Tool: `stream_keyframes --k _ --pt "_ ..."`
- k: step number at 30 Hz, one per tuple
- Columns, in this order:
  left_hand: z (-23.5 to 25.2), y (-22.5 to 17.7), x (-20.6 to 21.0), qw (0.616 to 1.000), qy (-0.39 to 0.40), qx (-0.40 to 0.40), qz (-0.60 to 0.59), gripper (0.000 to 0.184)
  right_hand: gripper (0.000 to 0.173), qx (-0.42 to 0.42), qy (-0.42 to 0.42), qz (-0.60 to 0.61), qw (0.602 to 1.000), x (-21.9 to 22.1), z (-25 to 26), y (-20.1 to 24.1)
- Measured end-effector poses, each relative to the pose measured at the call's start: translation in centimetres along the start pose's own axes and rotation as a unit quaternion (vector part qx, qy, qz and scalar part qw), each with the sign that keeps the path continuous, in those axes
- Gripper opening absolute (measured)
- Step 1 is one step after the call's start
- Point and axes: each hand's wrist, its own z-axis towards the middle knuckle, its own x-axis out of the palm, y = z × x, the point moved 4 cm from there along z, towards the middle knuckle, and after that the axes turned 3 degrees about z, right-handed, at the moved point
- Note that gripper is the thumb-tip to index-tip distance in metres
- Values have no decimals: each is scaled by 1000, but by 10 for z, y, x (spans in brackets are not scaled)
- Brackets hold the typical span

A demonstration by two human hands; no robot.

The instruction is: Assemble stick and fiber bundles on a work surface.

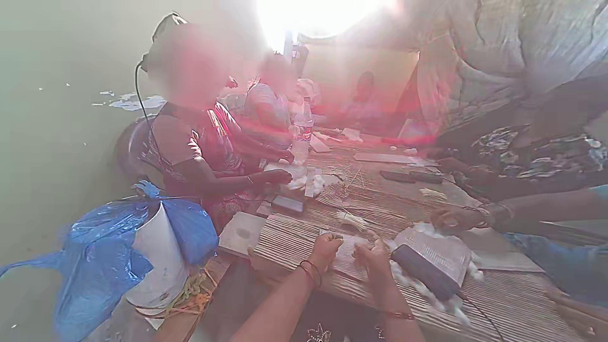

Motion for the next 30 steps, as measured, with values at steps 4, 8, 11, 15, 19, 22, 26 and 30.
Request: stream_keyframes --k 4,8,11,15,19,22,26,30 --pt "-1 0 0 1000 10 2 14 16 74 -58 34 33 997 4 -9 2" --pt "-3 -5 1 999 12 25 36 14 75 -76 65 57 993 13 -3 2" --pt "-2 -2 1 999 -7 12 34 8 74 -41 56 26 997 14 0 -1" --pt "-7 6 0 998 -9 7 66 7 74 -28 93 -18 995 9 -3 -14" --pt "-8 5 -2 997 -20 7 73 12 74 -38 96 -4 995 12 -3 -14" --pt "-7 6 -1 999 -15 -5 46 23 75 -44 75 11 996 9 -5 -14" --pt "-4 6 -3 1000 0 -6 -5 29 74 -25 42 -7 999 8 -3 -13" --pt "-3 6 0 1000 6 -10 15 28 75 -29 42 -17 999 9 -3 -17"
